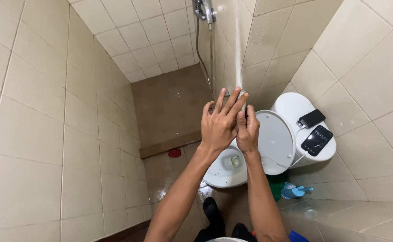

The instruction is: The person is adjusting and repairing a handheld bidet sprayer head while the water is running.

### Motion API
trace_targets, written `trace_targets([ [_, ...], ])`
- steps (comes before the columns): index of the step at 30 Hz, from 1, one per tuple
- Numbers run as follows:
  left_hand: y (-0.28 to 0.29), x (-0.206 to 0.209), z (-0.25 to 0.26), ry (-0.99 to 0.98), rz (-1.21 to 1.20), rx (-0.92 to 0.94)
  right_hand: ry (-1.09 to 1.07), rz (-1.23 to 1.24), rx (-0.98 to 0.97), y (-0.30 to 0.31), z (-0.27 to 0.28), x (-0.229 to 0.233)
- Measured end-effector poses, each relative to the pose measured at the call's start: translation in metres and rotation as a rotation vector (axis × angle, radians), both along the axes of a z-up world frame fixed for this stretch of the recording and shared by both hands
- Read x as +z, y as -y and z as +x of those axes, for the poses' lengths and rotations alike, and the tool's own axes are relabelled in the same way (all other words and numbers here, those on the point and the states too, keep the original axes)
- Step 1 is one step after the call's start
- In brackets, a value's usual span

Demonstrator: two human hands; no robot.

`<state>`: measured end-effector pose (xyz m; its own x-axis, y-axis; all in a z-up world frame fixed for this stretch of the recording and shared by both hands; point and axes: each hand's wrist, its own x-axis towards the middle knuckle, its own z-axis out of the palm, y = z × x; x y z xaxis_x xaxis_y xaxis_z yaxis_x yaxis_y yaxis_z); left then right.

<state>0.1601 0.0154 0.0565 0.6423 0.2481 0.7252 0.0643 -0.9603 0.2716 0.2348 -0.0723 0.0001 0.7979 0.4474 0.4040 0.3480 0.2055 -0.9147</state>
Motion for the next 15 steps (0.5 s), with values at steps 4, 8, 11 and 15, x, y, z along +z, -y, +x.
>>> trace_targets([
  [4,0.008,-0.004,-0.001,-0.012,0.004,-0.018,-0.048,0.01,0.002,0.008,-0.005,0.001],
  [8,0.022,-0.002,-0.009,-0.051,-0.021,-0.012,-0.065,0.01,0.023,0.019,-0.008,-0.003],
  [11,0.038,-0.014,-0.014,-0.06,-0.032,0.019,-0.089,0.011,0.058,0.033,-0.012,-0.015],
  [15,0.045,-0.031,-0.018,-0.053,0.007,0.057,-0.086,-0.014,0.034,0.039,-0.02,-0.024],
])
